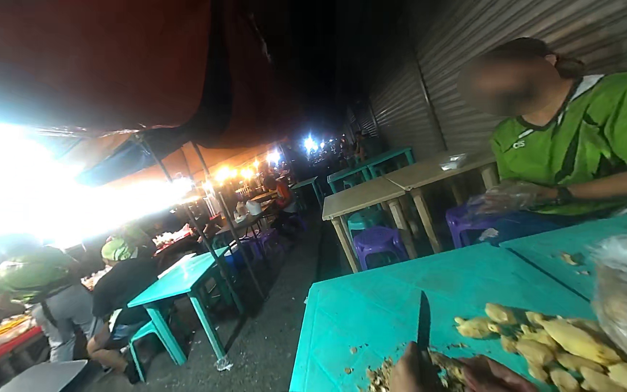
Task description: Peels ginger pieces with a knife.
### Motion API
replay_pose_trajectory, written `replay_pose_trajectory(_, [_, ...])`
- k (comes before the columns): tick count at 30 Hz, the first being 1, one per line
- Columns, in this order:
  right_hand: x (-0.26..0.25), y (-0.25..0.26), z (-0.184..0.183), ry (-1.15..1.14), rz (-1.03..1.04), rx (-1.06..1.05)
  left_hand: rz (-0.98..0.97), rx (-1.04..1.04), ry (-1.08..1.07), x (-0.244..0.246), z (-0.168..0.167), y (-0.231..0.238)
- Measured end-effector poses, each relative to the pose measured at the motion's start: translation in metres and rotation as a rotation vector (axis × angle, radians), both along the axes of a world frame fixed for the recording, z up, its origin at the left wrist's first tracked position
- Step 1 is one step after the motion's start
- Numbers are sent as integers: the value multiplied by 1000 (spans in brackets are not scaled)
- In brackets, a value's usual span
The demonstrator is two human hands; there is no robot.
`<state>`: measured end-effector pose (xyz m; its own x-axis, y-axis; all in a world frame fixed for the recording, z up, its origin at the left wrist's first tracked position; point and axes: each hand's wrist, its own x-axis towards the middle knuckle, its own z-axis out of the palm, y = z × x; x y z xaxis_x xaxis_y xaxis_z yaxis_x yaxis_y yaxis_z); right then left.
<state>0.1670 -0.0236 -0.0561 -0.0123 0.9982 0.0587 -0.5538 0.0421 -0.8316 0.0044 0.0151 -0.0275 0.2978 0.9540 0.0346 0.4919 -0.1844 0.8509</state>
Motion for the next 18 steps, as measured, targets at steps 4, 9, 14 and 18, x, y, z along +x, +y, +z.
replay_pose_trajectory(4, [-2, -1, 0, -10, -5, -13, -16, -41, -226, 1, 12, -16])
replay_pose_trajectory(9, [0, 0, 2, -96, 7, -4, -71, -105, -240, -5, 22, -19])
replay_pose_trajectory(14, [6, 1, 0, -84, 46, 16, -111, -142, -226, -6, 16, -13])
replay_pose_trajectory(18, [13, 4, -4, -54, 86, 57, -107, -100, -236, -3, 10, -9])
